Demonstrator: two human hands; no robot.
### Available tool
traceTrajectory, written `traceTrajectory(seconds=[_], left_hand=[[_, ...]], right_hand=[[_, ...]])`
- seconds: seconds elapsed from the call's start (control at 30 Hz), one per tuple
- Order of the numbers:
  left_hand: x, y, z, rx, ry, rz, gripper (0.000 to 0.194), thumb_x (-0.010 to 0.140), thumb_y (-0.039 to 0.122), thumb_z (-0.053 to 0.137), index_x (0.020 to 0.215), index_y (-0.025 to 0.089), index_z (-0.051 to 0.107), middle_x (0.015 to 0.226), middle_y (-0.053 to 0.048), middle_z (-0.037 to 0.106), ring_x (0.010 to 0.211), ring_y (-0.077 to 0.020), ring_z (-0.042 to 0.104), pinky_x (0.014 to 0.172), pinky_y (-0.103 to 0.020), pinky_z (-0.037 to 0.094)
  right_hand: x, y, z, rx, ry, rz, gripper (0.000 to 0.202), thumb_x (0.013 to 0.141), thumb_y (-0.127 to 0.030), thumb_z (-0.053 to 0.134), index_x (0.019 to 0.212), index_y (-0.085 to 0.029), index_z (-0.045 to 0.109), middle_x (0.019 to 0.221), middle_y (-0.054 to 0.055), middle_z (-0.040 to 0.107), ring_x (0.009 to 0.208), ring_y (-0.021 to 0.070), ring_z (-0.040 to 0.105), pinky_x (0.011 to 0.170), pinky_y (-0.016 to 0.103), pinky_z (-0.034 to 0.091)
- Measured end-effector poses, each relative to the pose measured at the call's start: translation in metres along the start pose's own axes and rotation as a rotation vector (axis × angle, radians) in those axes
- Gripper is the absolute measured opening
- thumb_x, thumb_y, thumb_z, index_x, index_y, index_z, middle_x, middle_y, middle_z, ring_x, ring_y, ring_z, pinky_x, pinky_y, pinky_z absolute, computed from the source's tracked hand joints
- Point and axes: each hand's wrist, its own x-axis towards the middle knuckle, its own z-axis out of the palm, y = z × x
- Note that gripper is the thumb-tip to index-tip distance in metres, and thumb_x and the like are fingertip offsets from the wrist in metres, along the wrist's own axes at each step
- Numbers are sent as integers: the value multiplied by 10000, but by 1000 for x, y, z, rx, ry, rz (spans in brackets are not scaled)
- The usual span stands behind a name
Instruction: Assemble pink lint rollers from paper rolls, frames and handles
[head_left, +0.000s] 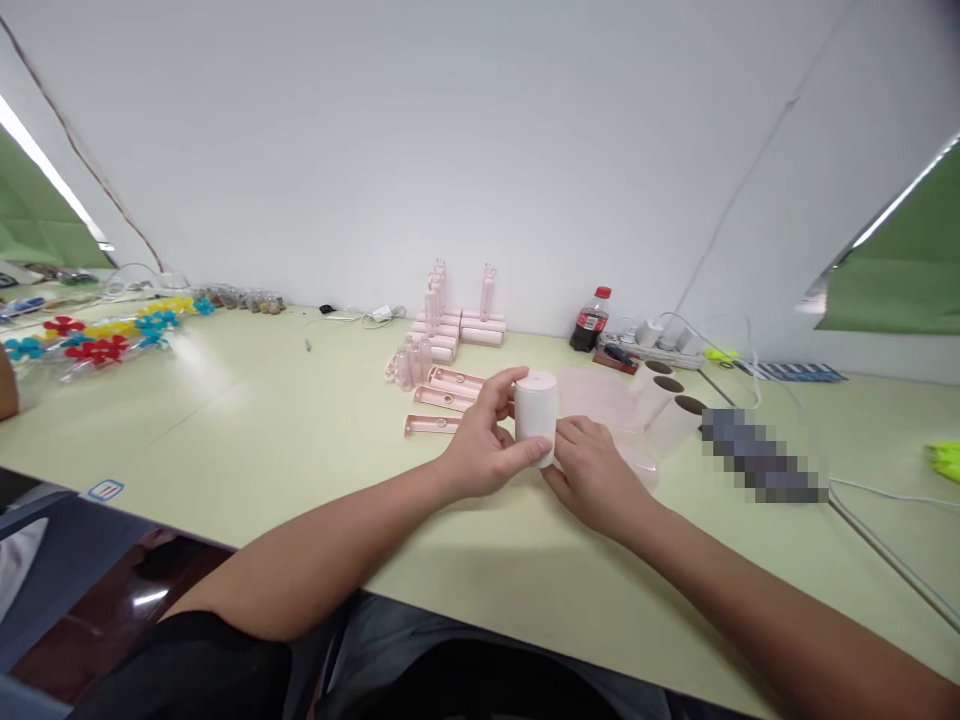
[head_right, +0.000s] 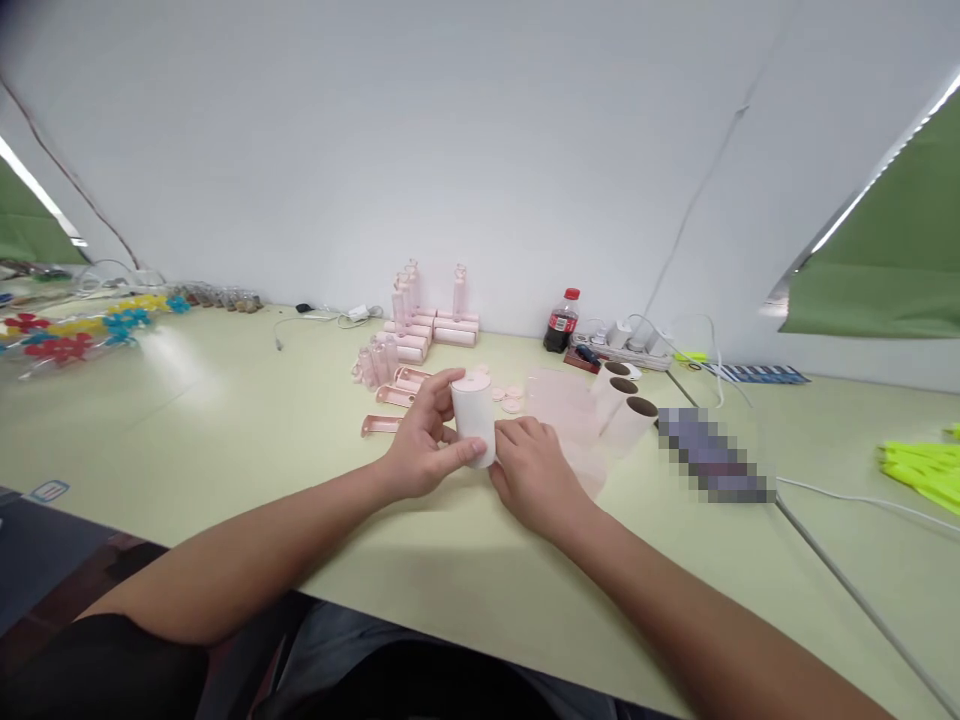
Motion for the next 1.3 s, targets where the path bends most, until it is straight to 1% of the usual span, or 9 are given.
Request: traceTrajectory(seconds=[0.1, 0.23, 0.37, 0.6, 0.83, 0.97, 1.07, 1.17, 1.3], left_hand=[[10, 9, -10, -137, 110, 4, 817, 705, 297, 763, 1415, 280, 360, 1126, -81, 599, 923, -202, 606, 574, -210, 470], [22, 16, -24, -296, 223, -154, 839, 655, 267, 708, 1408, 278, 335, 936, -16, 631, 588, -120, 559, 426, -187, 371], [25, 18, -28, -350, 266, -222, 819, 639, 242, 691, 1388, 295, 363, 885, 8, 626, 538, -102, 530, 410, -180, 354], [24, 24, -30, -228, 219, -246, 790, 678, 226, 657, 1407, 306, 362, 855, 17, 603, 545, -111, 548, 388, -185, 371], [25, 12, -26, -117, 49, -603, 637, 674, 259, 658, 1285, 257, 479, 778, 17, 567, 472, -104, 511, 317, -177, 284], [21, 10, -22, -168, -9, -699, 554, 694, 281, 641, 1226, 229, 497, 789, 3, 578, 478, -105, 506, 319, -175, 267], [19, 13, -21, -184, -18, -712, 505, 693, 290, 637, 1177, 194, 533, 822, -23, 616, 549, -118, 553, 400, -190, 379], [19, 15, -21, -206, -17, -728, 537, 686, 287, 633, 1204, 180, 537, 829, -30, 634, 599, -130, 579, 495, -214, 455], [18, 15, -21, -241, -47, -769, 582, 696, 283, 627, 1257, 187, 507, 819, -26, 628, 586, -130, 576, 499, -214, 445]], right_hand=[[25, -15, 3, 147, -102, -58, 187, 922, -234, 524, 1032, -163, 657, 1013, 122, 701, 929, 279, 616, 802, 378, 444], [60, -31, 14, 201, -225, -69, 197, 911, -242, 535, 1071, -163, 620, 1041, 121, 697, 900, 252, 636, 726, 315, 438], [76, -44, 27, 185, -263, -79, 184, 870, -249, 565, 1018, -156, 623, 961, 119, 700, 800, 249, 632, 630, 301, 392], [47, -35, 14, 239, -204, -58, 169, 831, -152, 529, 973, -161, 618, 914, 90, 691, 777, 205, 609, 617, 275, 353], [3, -8, -3, 491, -96, 182, 218, 829, -181, 485, 977, -180, 644, 675, -11, 600, 615, 148, 525, 592, 251, 350], [1, 0, 0, 569, -44, 214, 179, 759, -176, 525, 872, -175, 664, 623, -30, 538, 584, 134, 483, 575, 247, 334], [4, 5, 1, 619, 47, 167, 173, 717, -163, 551, 838, -165, 675, 686, -13, 560, 621, 127, 490, 610, 249, 357], [4, 5, 1, 722, 60, 217, 178, 752, -180, 540, 855, -169, 685, 717, -8, 602, 605, 115, 494, 613, 246, 372], [2, 0, -2, 887, 5, 361, 184, 816, -238, 530, 937, -184, 658, 556, -53, 551, 495, 114, 481, 535, 236, 364]])
